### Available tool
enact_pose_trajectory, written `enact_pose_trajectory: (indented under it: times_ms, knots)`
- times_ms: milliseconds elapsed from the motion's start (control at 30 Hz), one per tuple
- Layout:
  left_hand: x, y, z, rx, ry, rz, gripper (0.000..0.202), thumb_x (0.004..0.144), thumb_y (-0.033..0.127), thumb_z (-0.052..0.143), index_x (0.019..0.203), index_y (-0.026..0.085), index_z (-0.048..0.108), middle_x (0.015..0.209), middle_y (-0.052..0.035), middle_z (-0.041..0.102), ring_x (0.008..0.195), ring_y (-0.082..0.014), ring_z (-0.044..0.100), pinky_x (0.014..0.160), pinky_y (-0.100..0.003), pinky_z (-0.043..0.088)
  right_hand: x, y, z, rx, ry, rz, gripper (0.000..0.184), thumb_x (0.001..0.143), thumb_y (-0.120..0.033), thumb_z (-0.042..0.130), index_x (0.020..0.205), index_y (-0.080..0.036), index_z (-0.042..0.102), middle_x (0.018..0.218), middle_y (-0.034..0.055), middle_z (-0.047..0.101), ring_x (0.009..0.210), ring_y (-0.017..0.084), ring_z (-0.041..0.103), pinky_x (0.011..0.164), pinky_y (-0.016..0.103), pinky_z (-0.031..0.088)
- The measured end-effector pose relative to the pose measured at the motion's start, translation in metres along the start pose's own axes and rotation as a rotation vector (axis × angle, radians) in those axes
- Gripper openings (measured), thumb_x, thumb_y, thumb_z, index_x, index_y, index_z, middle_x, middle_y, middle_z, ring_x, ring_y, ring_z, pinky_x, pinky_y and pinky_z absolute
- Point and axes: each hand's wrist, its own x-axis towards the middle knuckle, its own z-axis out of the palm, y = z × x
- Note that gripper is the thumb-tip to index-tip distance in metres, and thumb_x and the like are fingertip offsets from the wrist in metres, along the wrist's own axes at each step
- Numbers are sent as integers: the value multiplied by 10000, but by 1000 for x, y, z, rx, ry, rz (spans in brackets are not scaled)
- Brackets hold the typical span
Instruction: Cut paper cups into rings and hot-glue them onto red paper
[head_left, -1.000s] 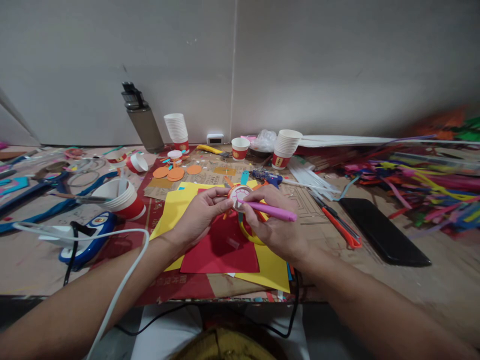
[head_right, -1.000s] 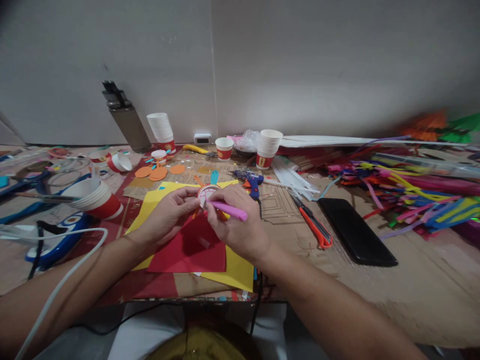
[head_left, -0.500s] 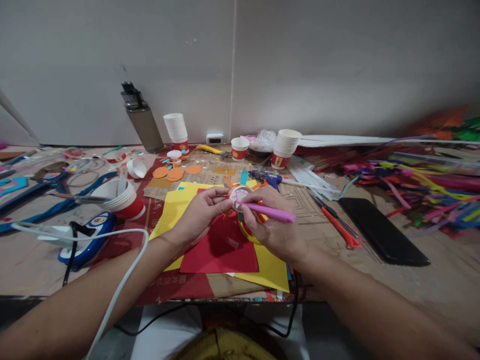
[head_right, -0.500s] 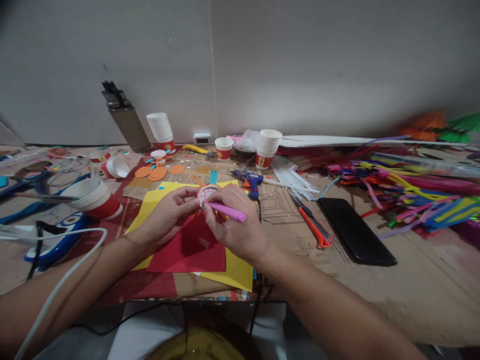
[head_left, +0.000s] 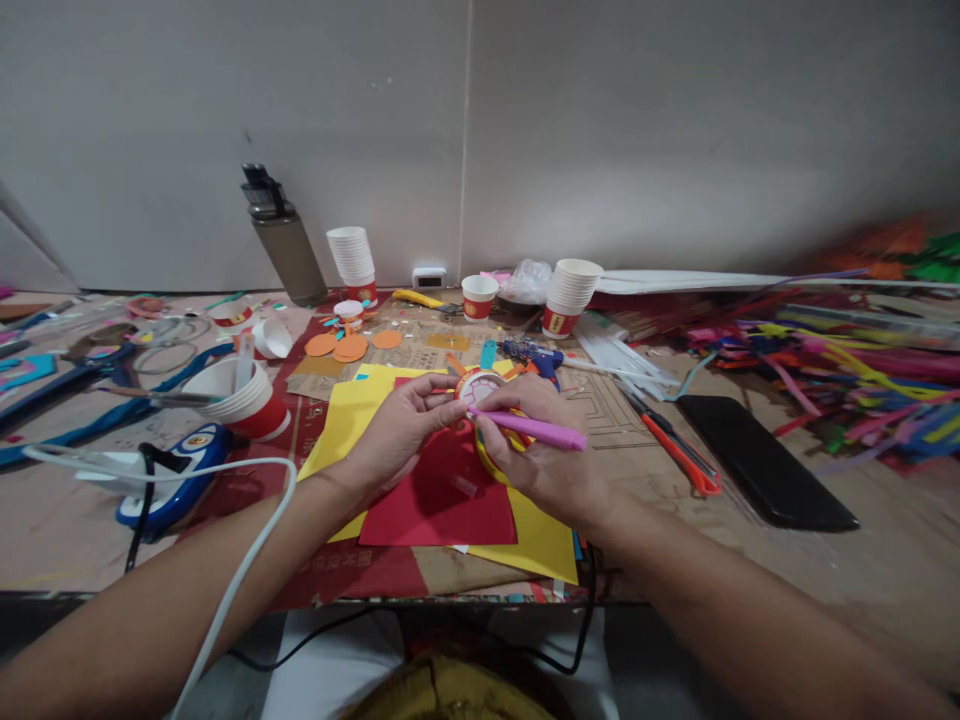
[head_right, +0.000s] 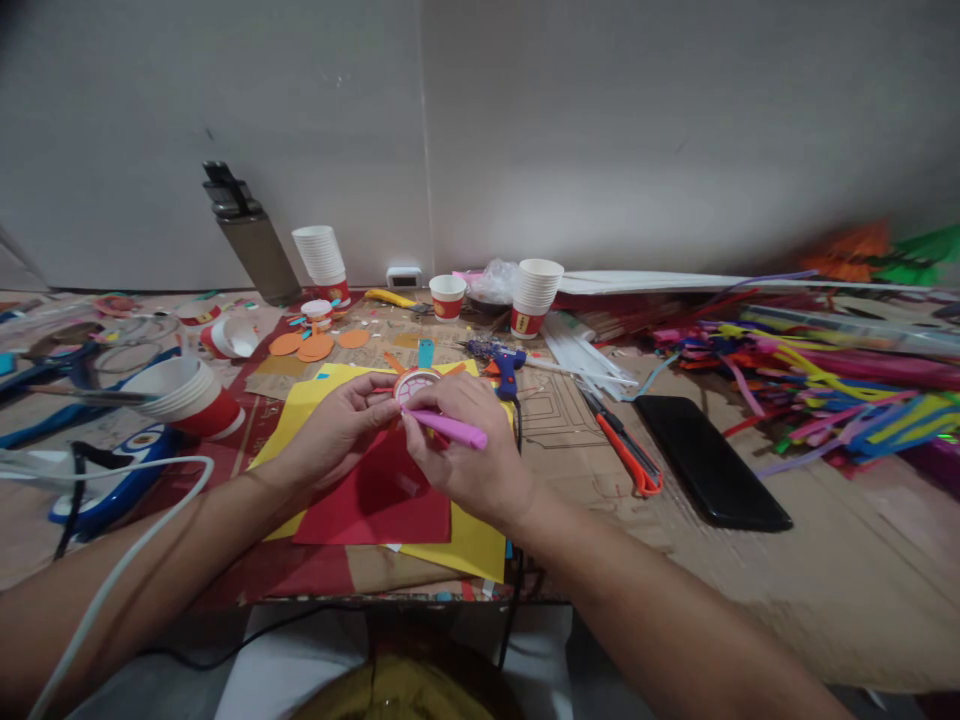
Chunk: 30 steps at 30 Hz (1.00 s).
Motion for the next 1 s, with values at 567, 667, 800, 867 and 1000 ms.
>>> enact_pose_trajectory:
  times_ms: [567,667,800,867,1000]
  knots:
    - [0,1,1,-49,26,-18,353,654,193,831,964,146,670,851,-31,726,709,-85,644,728,-197,497,4,-1,-6,13,22,42,54,833,-179,629,873,-207,606,832,31,674,795,168,628,718,332,500]
    - [0,1,0,-40,13,-15,352,668,201,825,979,153,667,823,-22,720,719,-88,645,725,-194,496,3,0,-5,7,32,32,59,826,-164,634,865,-196,604,829,37,670,804,169,627,720,327,497]
    - [-1,1,0,-48,7,-11,336,670,192,824,965,150,669,824,-22,725,698,-75,640,711,-180,493,2,1,-4,0,34,38,57,830,-177,628,869,-207,599,838,32,668,812,170,626,715,331,494]
    - [-1,2,1,-48,5,-8,340,663,191,828,962,145,672,827,-27,729,688,-76,640,705,-181,495,2,1,-4,-7,27,49,48,837,-185,620,869,-213,598,841,31,667,810,172,624,711,337,492]
    - [-2,3,2,-40,15,-8,350,654,193,832,960,140,670,829,-34,731,689,-84,645,698,-185,496,3,0,-4,-14,17,55,39,839,-190,616,862,-213,594,833,31,664,808,173,624,704,337,490]
